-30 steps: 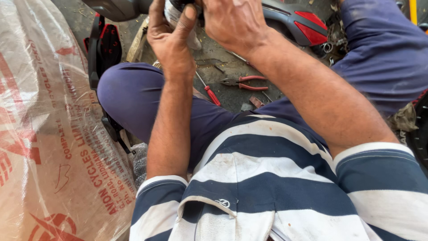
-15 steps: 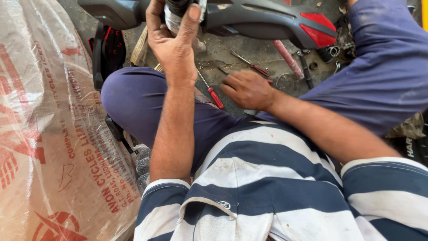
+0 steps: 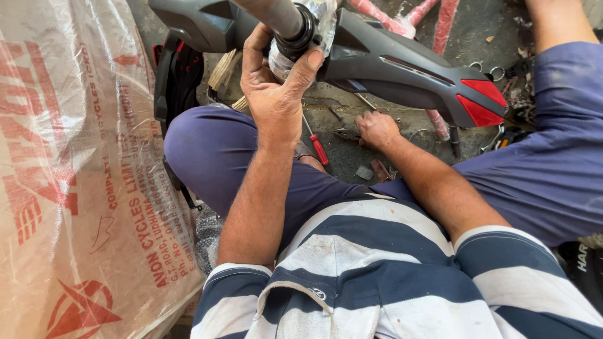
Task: The person sits on the floor assembling a bicycle, fitting the handlebar stem onto the fork steerer tube of the frame. They align the parts by hand, tap the assembly with a wooden stick and hammer, and tighten components using a screwdriver and pliers.
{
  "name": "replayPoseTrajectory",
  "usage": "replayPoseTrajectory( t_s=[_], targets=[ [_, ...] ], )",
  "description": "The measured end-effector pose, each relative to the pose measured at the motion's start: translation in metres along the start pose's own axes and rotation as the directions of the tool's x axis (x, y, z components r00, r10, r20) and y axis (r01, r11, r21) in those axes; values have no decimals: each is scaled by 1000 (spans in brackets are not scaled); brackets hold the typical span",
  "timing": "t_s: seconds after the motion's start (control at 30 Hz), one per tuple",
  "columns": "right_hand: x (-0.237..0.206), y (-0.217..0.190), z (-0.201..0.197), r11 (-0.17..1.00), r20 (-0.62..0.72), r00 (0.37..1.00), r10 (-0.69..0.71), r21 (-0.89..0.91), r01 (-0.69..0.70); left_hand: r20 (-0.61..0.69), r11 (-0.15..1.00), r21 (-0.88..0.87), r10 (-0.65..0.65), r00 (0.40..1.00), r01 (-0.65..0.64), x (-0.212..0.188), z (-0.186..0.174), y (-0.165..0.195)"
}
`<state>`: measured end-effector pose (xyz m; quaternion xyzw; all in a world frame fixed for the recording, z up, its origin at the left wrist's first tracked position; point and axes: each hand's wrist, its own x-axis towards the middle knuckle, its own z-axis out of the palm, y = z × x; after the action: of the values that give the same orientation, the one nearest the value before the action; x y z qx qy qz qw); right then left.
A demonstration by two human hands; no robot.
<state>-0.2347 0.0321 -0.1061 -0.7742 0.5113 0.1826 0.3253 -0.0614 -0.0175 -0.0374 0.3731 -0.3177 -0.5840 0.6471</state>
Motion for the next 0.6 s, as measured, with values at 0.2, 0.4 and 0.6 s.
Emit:
replayPoseTrajectory(
  t_s=[0.2,0.4,0.6],
  targets=[
    [16,17,12,987,-91,985,150,-35,-154,11,1000,7,6,1000,-6,9,-4,-1],
    [16,7,40,932,-18,997,-72,-356,60,-21,994,105,-13,1000,15,10,1,3],
    [3,-7,23,934,-198,977,-76,-357,0,-58,995,102,-6,998,12,19,15,9]
  ],
)
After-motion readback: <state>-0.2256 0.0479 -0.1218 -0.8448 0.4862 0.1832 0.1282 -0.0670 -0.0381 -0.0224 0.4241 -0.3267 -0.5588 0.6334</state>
